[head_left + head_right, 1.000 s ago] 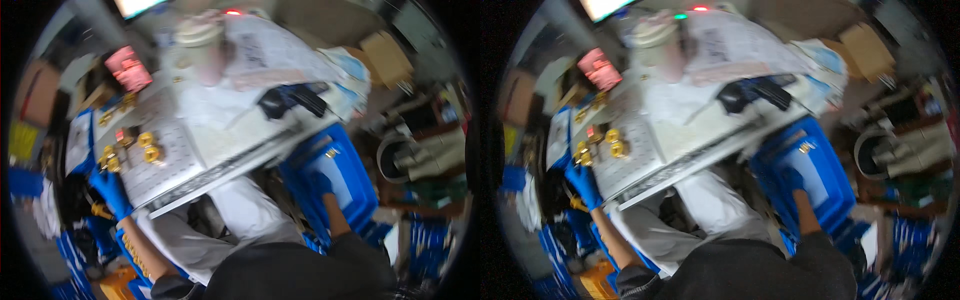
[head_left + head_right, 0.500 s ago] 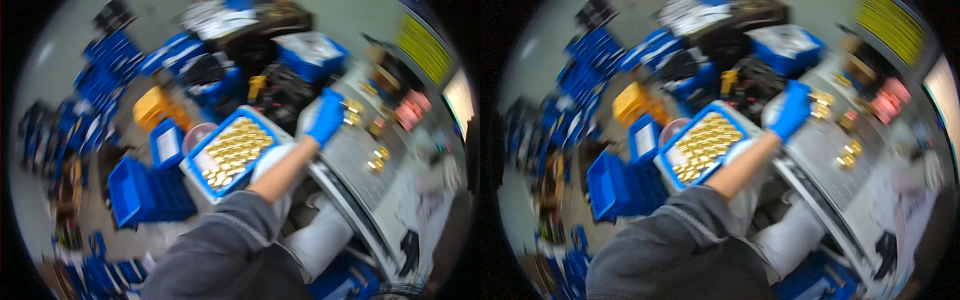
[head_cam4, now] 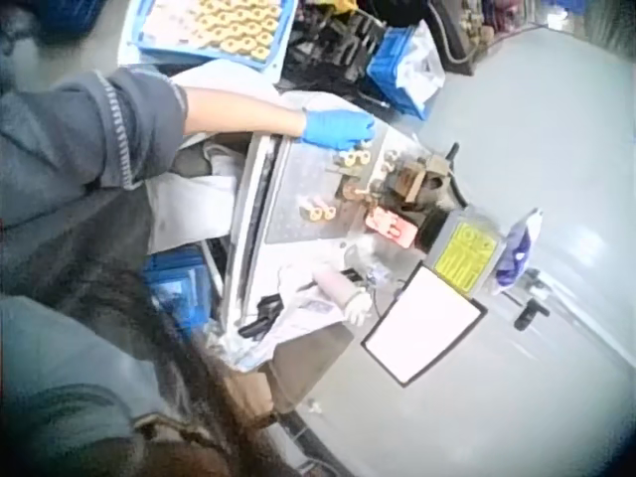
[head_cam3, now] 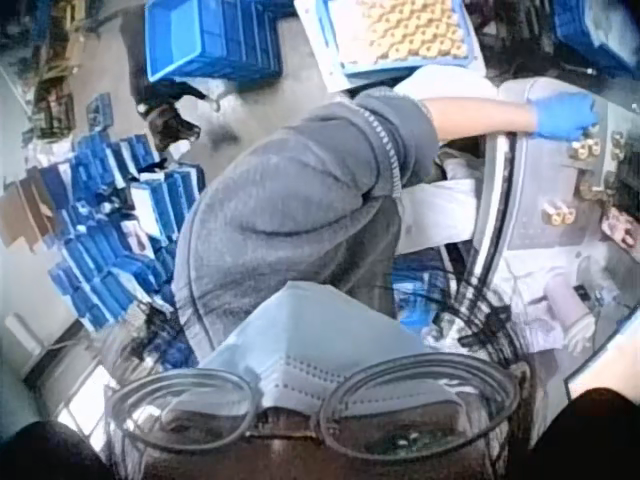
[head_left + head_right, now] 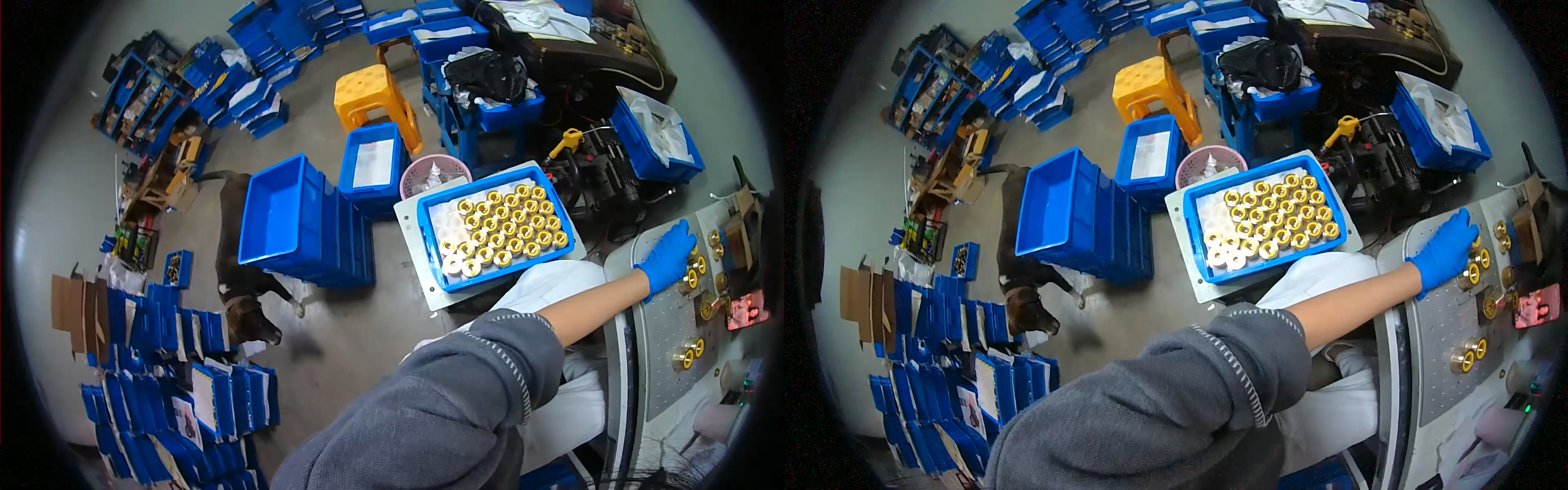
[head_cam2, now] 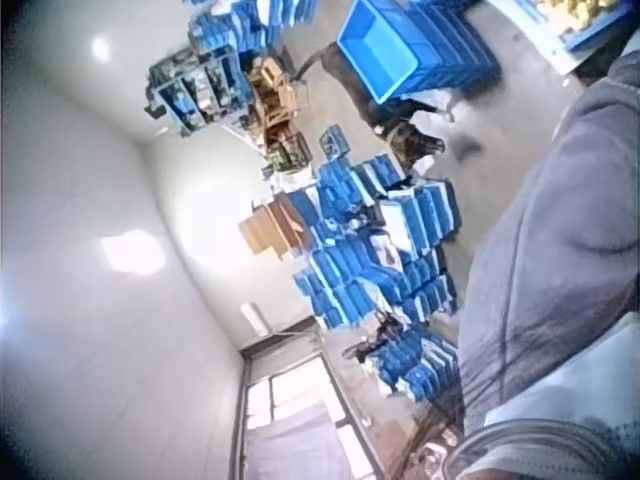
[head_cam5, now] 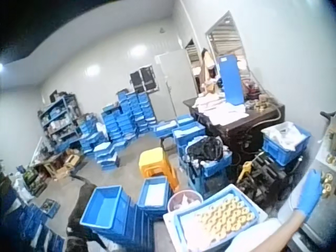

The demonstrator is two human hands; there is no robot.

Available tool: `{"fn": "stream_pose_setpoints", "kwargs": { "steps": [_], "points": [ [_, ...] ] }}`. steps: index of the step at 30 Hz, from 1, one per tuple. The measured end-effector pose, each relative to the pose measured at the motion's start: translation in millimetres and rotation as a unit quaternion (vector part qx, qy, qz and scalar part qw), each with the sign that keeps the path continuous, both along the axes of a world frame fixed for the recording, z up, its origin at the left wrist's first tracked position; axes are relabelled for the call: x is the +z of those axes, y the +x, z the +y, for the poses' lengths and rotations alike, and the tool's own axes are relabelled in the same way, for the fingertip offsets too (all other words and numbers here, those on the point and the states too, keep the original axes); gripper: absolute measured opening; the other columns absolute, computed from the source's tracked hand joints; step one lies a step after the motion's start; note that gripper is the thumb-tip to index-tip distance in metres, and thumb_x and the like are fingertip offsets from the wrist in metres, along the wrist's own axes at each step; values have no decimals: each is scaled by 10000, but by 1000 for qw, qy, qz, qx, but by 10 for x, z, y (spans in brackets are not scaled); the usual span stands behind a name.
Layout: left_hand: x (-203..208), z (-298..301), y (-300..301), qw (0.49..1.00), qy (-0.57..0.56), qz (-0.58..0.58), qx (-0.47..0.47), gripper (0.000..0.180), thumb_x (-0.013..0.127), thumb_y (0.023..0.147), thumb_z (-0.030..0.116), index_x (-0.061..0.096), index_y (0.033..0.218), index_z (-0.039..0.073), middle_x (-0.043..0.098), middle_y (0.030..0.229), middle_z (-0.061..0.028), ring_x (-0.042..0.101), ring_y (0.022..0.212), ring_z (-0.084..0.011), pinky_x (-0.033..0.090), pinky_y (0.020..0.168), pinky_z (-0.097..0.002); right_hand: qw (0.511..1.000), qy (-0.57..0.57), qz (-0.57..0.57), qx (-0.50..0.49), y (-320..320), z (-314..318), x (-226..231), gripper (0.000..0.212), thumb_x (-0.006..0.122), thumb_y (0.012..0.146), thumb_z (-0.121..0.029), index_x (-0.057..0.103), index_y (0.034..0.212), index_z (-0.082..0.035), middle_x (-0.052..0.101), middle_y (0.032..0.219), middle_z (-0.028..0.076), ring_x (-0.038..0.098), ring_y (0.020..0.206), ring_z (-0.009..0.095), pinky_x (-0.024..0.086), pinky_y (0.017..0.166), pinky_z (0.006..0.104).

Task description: Operates a laser marking machine to process small cylindrical metal components and organizes them into a tray.

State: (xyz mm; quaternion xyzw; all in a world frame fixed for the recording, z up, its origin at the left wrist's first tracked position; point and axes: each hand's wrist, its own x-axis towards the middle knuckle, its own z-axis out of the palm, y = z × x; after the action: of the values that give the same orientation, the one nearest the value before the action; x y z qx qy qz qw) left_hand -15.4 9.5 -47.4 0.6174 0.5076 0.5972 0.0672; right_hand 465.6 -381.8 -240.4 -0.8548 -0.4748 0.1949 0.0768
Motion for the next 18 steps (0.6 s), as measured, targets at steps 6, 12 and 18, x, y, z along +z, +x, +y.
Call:
{"fn": "stream_pose_setpoints", "kwargs": {
  "steps": [6, 12, 18],
  "points": [
    [47, -42, 152, 996, -66, 8, -52, 278, 599, 744, 15, 550, 1014, -28, 476, 1093, -266, 525, 969, -431, 459, 777, -484, 999, 16, -9, -27, 180, -319, 513, 313, 610, 882, -151, 570, 1160, -13, 608, 1027, 105, 561, 905, 185, 483, 823, 307],
    [-57, 15, 233, 782, -127, -518, -322, 224, 466, 971, 208, 511, 1100, 31, 550, 995, -84, 553, 881, -202, 493, 766, -345, 988, 98, 45, -113, 280, -1180, 1662, 325, 614, 889, -153, 564, 1173, -2, 594, 1037, 95, 544, 901, 164, 476, 827, 295],
    [42, -43, -134, 999, 11, 29, -10, 128, 525, 906, 97, 495, 1008, 26, 505, 910, -133, 549, 855, -225, 472, 757, -391, 951, 269, 135, -72, -1095, -85, 2847, 237, 645, 872, -69, 608, 1100, -14, 588, 1014, 9, 523, 926, 119, 439, 805, 271]
  ]
}}
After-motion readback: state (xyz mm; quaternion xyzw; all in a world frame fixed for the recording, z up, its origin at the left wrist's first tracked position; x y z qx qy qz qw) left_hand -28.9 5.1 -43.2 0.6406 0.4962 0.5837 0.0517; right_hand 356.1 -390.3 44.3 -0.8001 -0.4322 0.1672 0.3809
